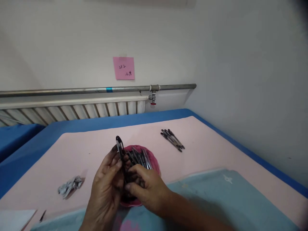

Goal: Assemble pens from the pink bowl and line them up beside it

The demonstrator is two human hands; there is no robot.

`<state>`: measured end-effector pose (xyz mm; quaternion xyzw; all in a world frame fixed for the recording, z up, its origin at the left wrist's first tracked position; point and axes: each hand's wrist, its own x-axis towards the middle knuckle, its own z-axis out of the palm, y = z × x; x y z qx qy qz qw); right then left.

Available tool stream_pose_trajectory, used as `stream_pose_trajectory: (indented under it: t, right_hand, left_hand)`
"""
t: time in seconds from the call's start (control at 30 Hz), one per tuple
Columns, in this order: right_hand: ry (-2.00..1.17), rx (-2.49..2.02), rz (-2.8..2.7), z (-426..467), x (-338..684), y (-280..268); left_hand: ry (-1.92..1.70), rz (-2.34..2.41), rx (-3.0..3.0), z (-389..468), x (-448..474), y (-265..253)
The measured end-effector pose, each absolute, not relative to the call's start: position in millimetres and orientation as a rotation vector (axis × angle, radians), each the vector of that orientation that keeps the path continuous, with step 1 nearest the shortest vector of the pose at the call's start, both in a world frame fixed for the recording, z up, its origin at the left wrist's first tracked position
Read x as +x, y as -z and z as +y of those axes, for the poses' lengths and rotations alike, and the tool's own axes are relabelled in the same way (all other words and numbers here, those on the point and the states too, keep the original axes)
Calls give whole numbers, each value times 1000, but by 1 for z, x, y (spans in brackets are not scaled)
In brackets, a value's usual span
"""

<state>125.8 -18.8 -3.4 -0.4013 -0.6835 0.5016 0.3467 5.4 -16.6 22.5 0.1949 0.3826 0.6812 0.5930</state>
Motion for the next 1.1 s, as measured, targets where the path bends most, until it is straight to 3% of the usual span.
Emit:
stream_pose_trajectory:
  t: [0.17,0.27,0.37,0.57,0.77,0.83,1.0,1.1]
  right_hand:
    - [-1132,-1123,-1734,-5,144,-13]
    - [-641,-1278,-1772,23,175,-17]
    - [-160,-1745,-1996,54,206,-5]
    - [-124,-1985,-2072,76,235,22]
    - [0,-2003,-2044,66,229,7]
    - [-78,-1876,-2083,57,222,-4]
    - [-980,-1354,-2331,24,206,-28]
    - [-1228,-1257,-2316,12,201,-34]
  left_hand:
    - [-1581,929,536,-15,3,-27]
    - [-1566,1043,598,-10,-8,-27]
    - [-1518,1161,623,-6,-19,-23]
    - [-1461,1298,754,-1,-33,-15]
    - [-1396,1486,962,-2,-38,-15]
    - [-1337,1563,1073,-2,-40,-14]
    - [-1024,1859,1506,-2,-44,-10]
    - [-713,2032,1811,-1,-39,-8]
